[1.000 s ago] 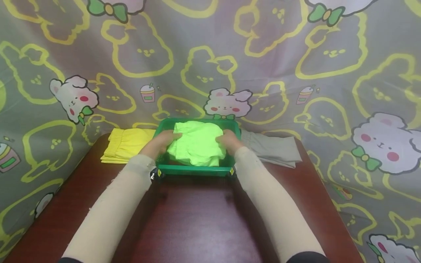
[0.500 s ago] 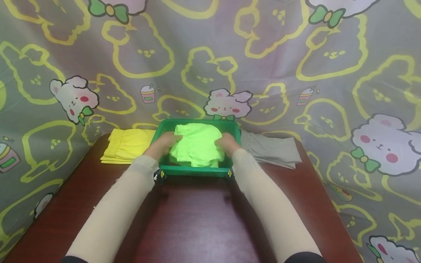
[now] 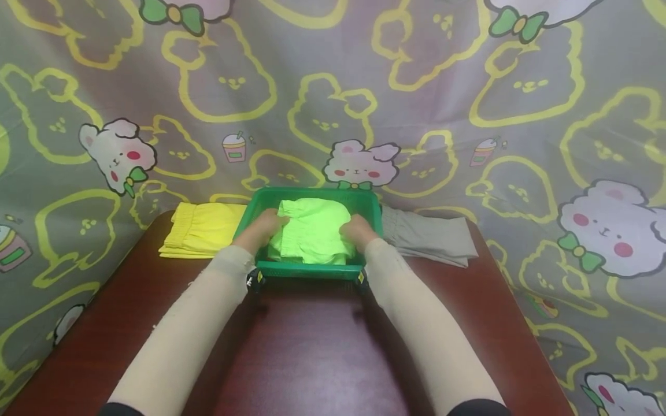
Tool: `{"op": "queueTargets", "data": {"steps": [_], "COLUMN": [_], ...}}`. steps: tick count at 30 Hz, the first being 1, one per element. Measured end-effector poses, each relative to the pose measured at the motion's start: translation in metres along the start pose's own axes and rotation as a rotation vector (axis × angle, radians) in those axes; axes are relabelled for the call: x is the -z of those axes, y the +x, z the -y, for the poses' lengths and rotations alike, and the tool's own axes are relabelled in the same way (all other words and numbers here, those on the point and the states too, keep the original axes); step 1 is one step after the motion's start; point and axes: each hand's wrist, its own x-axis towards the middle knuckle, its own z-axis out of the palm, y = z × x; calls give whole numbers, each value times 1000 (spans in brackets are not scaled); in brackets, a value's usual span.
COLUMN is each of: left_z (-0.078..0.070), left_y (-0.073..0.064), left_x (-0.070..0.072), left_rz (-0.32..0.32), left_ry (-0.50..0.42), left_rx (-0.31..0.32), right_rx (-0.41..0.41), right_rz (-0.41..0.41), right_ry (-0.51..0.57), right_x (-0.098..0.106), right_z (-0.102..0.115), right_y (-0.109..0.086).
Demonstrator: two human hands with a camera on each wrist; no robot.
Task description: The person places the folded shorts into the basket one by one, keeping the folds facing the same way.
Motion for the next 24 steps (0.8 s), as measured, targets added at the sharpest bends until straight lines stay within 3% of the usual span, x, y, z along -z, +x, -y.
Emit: {"op": "queueTargets", "data": {"steps": [8,15,24], "left_z": [-1,1,2], "left_y": [2,3,-1], "left_x": [-4,-2,-1], "left_rz": [-71,-141,-113], "left_ry": [11,116,199], "left_rx": [64,120,138], "right_rx": [13,38,25], "right_rz": [0,-7,-6], "right_ry": [-17,-16,-45], "right_x": [-5,-8,-10], "right_z": [-3,-4,-3], "right_y": [-2,0,-3]}}
